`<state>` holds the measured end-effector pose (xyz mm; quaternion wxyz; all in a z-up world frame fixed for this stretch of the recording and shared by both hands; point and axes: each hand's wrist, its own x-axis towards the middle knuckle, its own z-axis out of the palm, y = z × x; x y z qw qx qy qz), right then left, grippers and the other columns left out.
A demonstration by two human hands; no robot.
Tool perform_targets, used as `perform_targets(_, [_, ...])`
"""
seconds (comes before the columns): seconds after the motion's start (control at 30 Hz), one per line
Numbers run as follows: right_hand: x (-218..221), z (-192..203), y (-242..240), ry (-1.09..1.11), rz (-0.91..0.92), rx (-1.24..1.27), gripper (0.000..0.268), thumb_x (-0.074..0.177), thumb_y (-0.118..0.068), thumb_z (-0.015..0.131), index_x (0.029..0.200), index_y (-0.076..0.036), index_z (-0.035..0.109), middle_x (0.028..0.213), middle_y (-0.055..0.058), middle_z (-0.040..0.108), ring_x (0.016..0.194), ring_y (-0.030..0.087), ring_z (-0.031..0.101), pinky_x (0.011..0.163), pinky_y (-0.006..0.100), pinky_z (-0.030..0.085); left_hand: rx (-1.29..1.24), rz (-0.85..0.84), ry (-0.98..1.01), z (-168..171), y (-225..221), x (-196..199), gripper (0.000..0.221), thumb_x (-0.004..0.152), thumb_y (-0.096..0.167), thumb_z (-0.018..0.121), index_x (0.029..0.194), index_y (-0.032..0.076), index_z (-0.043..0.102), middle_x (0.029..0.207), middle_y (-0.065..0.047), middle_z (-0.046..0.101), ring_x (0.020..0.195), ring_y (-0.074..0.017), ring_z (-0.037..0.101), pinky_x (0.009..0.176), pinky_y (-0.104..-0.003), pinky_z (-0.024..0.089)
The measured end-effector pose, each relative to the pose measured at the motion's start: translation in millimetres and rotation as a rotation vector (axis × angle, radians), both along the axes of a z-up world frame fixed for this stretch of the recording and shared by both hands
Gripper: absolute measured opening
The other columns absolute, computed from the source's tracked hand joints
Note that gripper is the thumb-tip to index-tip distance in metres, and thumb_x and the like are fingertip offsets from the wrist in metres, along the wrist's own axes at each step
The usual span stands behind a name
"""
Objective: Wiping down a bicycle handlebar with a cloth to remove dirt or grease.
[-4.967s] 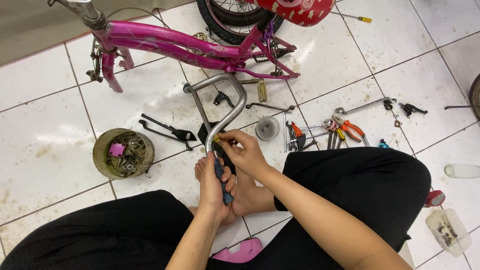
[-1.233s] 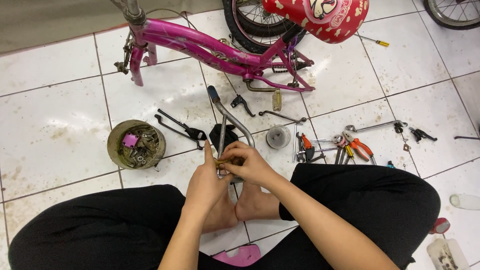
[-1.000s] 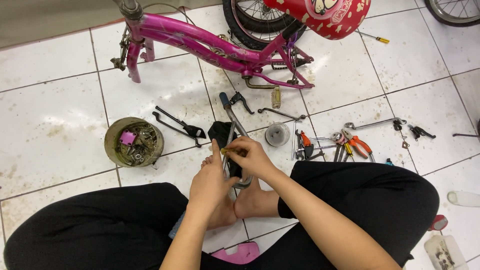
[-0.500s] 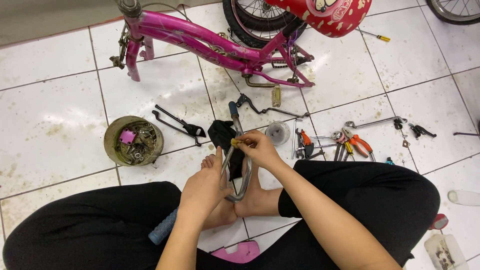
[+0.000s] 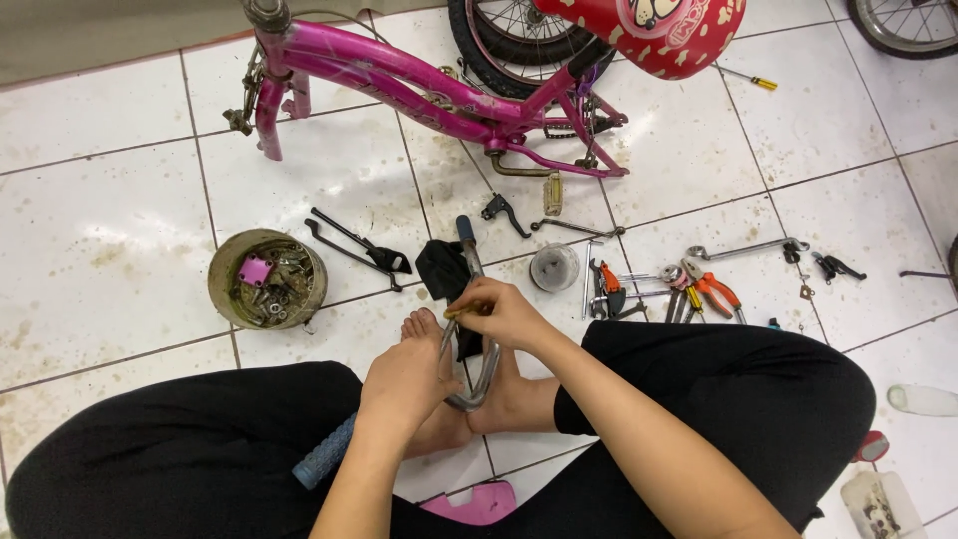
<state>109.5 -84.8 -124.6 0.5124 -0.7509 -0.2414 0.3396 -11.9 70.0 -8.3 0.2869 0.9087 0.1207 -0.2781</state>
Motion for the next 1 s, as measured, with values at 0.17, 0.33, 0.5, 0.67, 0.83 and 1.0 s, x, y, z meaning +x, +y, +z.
perform_targets(0.17, [10.9,-17.4,-10.0,-0.103,-0.146,-0.104,0.021,0.088,-0.007,0.073,0.108,-0.005,0.077,0.104,0.018,0.070,0.088,0.028,0.073,0.074,0.037,0.059,-0.007,-0.022,0.015,10.7,-3.2,5.8,0.094,0.077,0.025,0.085,0.145,-0.018,0.036,0.120,-0.038,0.064,0.108,-0.0486,0.068,0.082,-0.057,0.060])
perform_targets(0.33, [4.3,-7.8,-6.1,0.046,-0.040,-0.169,0.028,0.097,-0.012,0.060,0.124,-0.009,0.066,0.074,0.008,0.071,0.067,0.022,0.075,0.073,0.035,0.061,-0.021,-0.004,0.018,3.1,-1.8,6.6,0.094,0.077,0.025,0.085,0.144,-0.019,0.036,0.118,-0.036,0.066,0.108,-0.0473,0.069,0.082,-0.056,0.059])
perform_targets(0.5, [-9.3,1.8,0.2,0.005,-0.004,-0.074,0.026,0.092,-0.004,0.066,0.117,-0.006,0.072,0.095,0.019,0.073,0.075,0.025,0.074,0.072,0.038,0.059,-0.062,0.034,0.000,-0.8,0.8,-0.7,0.090,0.075,0.023,0.086,0.140,-0.019,0.040,0.118,-0.036,0.066,0.110,-0.0479,0.067,0.084,-0.055,0.059])
perform_targets(0.67, [-2.4,-13.4,1.0,-0.170,-0.045,-0.080,0.028,0.094,-0.003,0.063,0.119,-0.009,0.074,0.101,0.019,0.070,0.081,0.030,0.071,0.075,0.041,0.057,-0.107,0.023,-0.057,-10.1,-0.9,-4.9,0.076,0.073,0.018,0.086,0.130,-0.019,0.052,0.114,-0.037,0.067,0.108,-0.0490,0.067,0.083,-0.055,0.060])
perform_targets(0.83, [-6.5,-20.7,4.2,-0.120,-0.128,-0.126,0.022,0.093,-0.018,0.072,0.113,-0.011,0.078,0.102,0.015,0.073,0.094,0.029,0.070,0.081,0.041,0.057,-0.110,0.034,-0.091,-2.0,4.9,-7.2,0.064,0.075,0.019,0.084,0.122,-0.016,0.058,0.106,-0.034,0.070,0.102,-0.0473,0.070,0.080,-0.054,0.060])
perform_targets(1.0, [-19.7,3.9,13.6,-0.008,-0.039,-0.114,0.016,0.094,-0.015,0.069,0.102,-0.005,0.079,0.089,0.015,0.074,0.079,0.022,0.069,0.074,0.038,0.056,-0.137,0.046,-0.089,5.8,8.3,-12.0,0.070,0.076,0.017,0.083,0.127,-0.019,0.053,0.112,-0.036,0.067,0.107,-0.0494,0.067,0.084,-0.055,0.059])
